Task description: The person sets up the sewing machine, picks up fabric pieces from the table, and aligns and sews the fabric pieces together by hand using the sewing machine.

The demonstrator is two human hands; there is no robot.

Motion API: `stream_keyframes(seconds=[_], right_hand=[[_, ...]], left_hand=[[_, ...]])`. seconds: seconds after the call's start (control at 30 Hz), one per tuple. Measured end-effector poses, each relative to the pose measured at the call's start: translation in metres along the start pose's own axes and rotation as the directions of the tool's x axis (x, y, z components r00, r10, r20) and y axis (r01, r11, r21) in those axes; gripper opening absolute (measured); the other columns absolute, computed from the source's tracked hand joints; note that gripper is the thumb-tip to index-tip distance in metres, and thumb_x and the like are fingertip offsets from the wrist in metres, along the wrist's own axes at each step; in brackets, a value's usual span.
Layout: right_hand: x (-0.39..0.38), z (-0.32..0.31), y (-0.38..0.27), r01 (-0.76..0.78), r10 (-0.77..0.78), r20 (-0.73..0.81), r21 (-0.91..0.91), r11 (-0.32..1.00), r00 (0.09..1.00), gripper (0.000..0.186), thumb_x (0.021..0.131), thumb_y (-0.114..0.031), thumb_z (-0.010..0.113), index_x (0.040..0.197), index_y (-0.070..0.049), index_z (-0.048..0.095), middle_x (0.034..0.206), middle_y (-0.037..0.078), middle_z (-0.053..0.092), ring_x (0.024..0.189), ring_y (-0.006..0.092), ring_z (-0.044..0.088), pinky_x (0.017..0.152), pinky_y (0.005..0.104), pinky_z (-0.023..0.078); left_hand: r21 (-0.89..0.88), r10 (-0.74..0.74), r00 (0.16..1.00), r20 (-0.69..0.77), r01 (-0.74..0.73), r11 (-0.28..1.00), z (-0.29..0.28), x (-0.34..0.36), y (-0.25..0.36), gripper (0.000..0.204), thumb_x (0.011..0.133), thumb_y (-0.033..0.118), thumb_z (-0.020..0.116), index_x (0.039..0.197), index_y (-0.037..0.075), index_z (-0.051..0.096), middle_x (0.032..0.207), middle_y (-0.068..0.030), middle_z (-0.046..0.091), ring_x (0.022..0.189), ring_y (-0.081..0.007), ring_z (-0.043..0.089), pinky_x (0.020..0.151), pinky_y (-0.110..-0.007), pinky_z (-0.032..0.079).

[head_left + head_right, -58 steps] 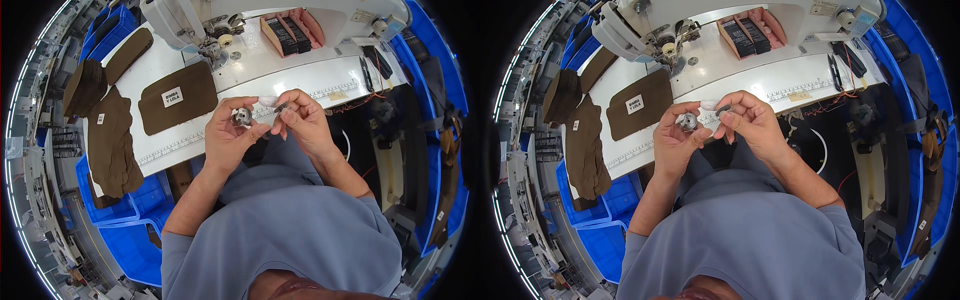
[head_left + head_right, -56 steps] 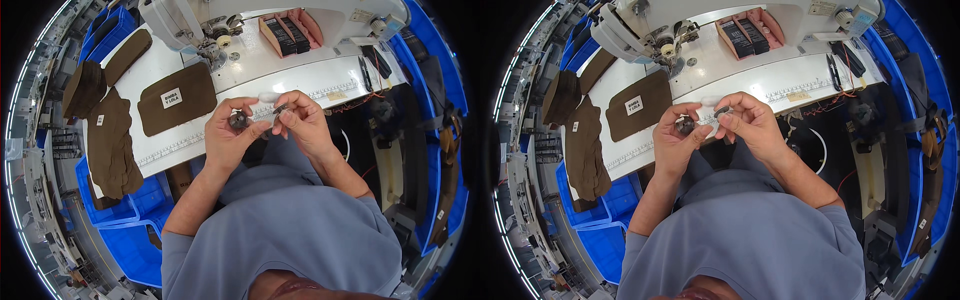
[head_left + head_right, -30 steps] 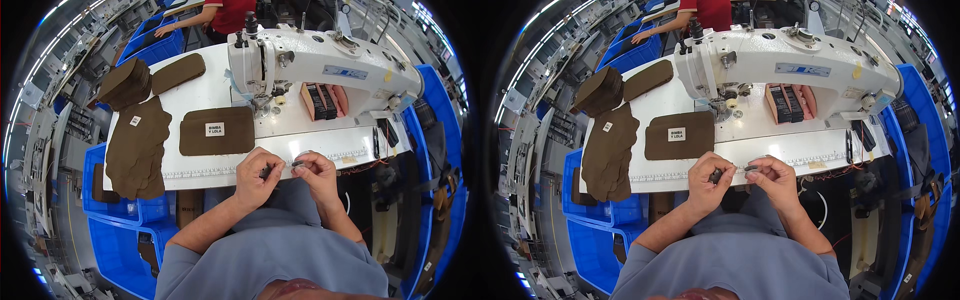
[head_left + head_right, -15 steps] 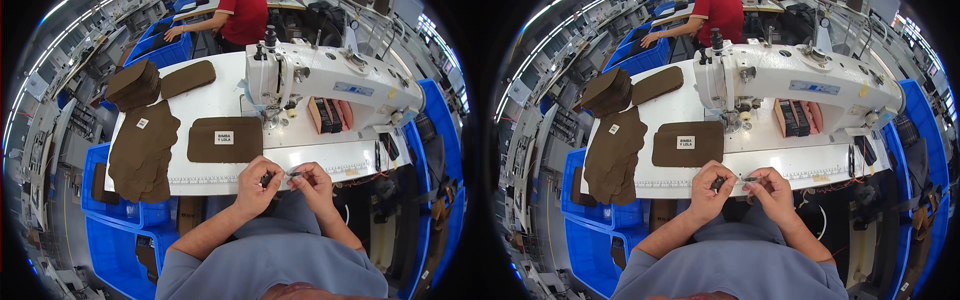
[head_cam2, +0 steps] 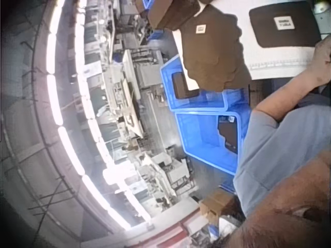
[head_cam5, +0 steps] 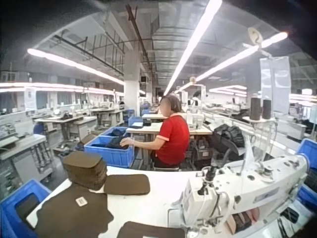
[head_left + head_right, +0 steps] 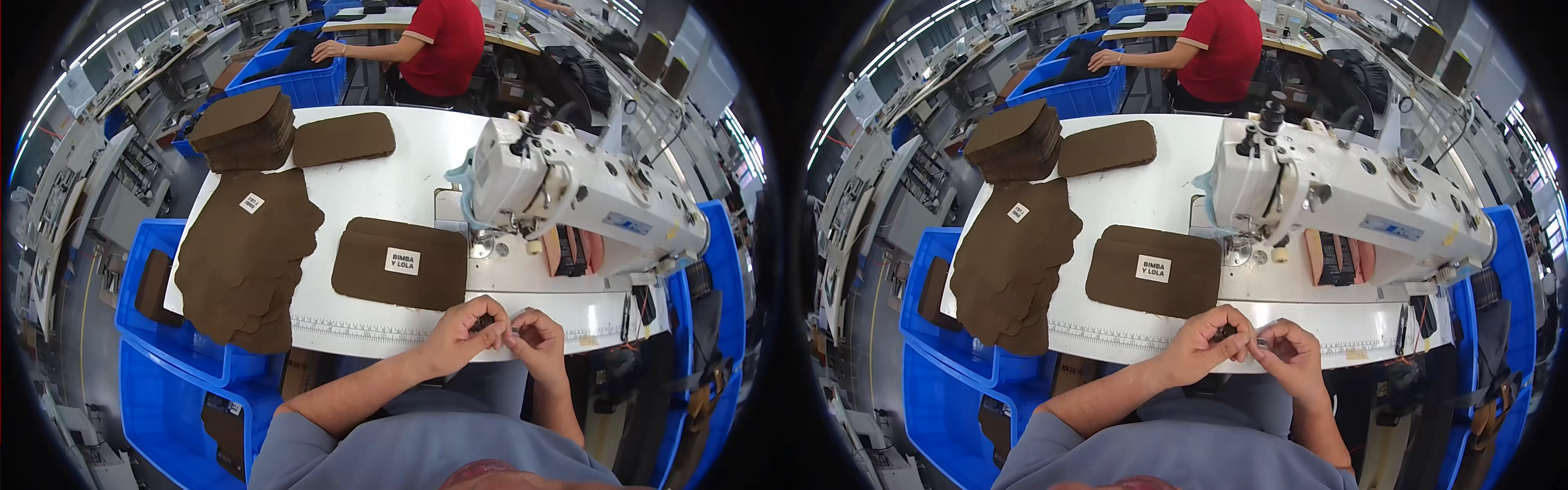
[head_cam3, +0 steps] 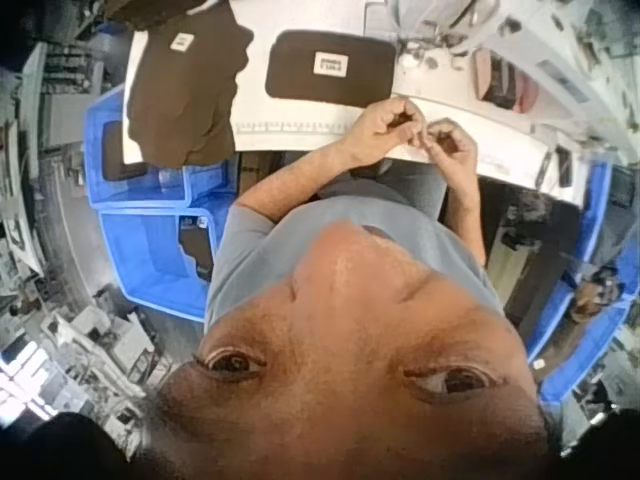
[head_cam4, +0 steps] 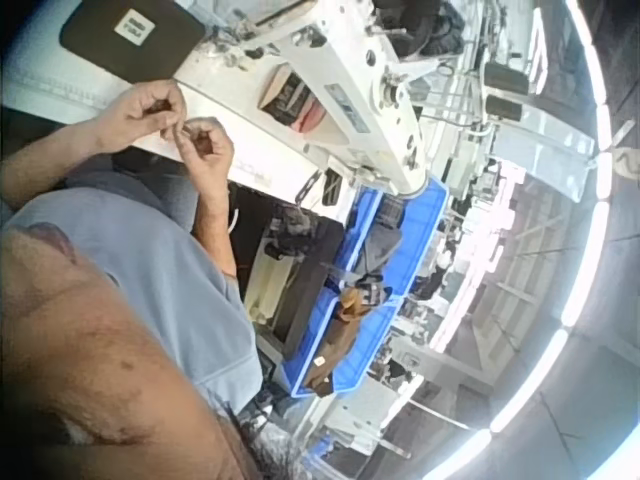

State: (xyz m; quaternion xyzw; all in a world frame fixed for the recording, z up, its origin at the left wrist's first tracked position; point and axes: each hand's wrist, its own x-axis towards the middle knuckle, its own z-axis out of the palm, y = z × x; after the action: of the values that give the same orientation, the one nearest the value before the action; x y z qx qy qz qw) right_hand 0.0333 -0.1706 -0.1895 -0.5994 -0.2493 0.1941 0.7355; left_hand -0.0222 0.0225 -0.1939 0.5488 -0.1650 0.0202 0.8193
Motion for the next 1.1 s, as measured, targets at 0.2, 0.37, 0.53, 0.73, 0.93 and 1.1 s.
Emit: stream_keyframes(seconds=[0.2, 0.37, 0.53, 0.73, 0.93, 1.1], right_hand=[[0.006, -0.006, 0.005, -0.05, 0.051, 0.005, -0.145, 0.988, 0.999, 0.022, 0.077, 0.004, 0.076, 0.094, -0.001, 0.063, 0.088, 0.003, 0.061, 0.077, 0.0093, 0.057, 0.068, 0.0241, 0.045], [0.012, -0.008, -0.007, -0.038, 0.053, 0.047, -0.275, 0.961, 0.998, 0.021, 0.071, -0.001, 0.08, 0.085, -0.002, 0.065, 0.076, 0.004, 0.062, 0.071, 0.0105, 0.058, 0.064, 0.0238, 0.043], [0.01, -0.014, -0.004, -0.007, 0.035, 0.088, -0.304, 0.953, 0.996, 0.024, 0.068, -0.008, 0.083, 0.084, -0.002, 0.065, 0.078, 0.005, 0.064, 0.07, 0.0117, 0.06, 0.064, 0.024, 0.044], [0.007, -0.005, -0.006, -0.037, 0.04, -0.06, 0.037, 0.999, 0.997, 0.033, 0.076, -0.02, 0.082, 0.087, -0.002, 0.057, 0.08, 0.007, 0.062, 0.069, 0.0162, 0.064, 0.063, 0.0275, 0.051], [-0.001, -0.021, -0.002, -0.001, 0.04, -0.16, 0.235, 0.972, 0.986, 0.042, 0.081, -0.029, 0.082, 0.097, -0.005, 0.052, 0.077, 0.006, 0.06, 0.065, 0.0165, 0.062, 0.056, 0.0264, 0.049], [0.013, -0.033, 0.011, 0.121, -0.033, -0.179, 0.507, 0.854, 0.983, 0.038, 0.091, -0.027, 0.073, 0.112, -0.001, 0.054, 0.094, 0.008, 0.065, 0.065, 0.0148, 0.063, 0.058, 0.0251, 0.049]], left_hand=[[0.286, 0.091, 0.995, -0.038, -0.076, 0.955, 0.002, -0.002, 0.006, 0.005, 0.098, 0.006, 0.058, 0.098, 0.002, 0.055, 0.094, -0.007, 0.062, 0.085, -0.0144, 0.063, 0.076, -0.028, 0.052], [0.313, 0.061, 0.994, -0.085, -0.032, 0.949, 0.0, -0.005, 0.007, 0.006, 0.098, 0.007, 0.059, 0.1, 0.002, 0.056, 0.096, -0.0078, 0.062, 0.083, -0.0167, 0.064, 0.076, -0.029, 0.052], [0.31, 0.071, 0.994, -0.086, -0.041, 0.95, 0.001, -0.013, 0.001, 0.006, 0.097, 0.004, 0.058, 0.102, 0.002, 0.055, 0.098, -0.0091, 0.063, 0.083, -0.0156, 0.063, 0.075, -0.028, 0.053], [0.381, 0.001, 0.996, -0.092, 0.034, 0.924, 0.001, -0.015, 0.007, 0.007, 0.096, 0.002, 0.058, 0.102, 0.003, 0.055, 0.095, -0.0088, 0.062, 0.081, -0.0169, 0.062, 0.072, -0.029, 0.051], [0.434, -0.038, 0.983, -0.179, 0.114, 0.894, 0.008, -0.002, 0.014, 0.003, 0.094, 0.001, 0.058, 0.097, 0.002, 0.057, 0.087, -0.0089, 0.059, 0.074, -0.0147, 0.06, 0.067, -0.028, 0.049], [0.581, 0.097, 0.961, -0.258, 0.075, 0.81, 0.004, -0.006, -0.002, 0.004, 0.095, -0.001, 0.057, 0.095, 0.003, 0.055, 0.086, -0.0034, 0.058, 0.076, -0.0088, 0.053, 0.068, -0.023, 0.044]])
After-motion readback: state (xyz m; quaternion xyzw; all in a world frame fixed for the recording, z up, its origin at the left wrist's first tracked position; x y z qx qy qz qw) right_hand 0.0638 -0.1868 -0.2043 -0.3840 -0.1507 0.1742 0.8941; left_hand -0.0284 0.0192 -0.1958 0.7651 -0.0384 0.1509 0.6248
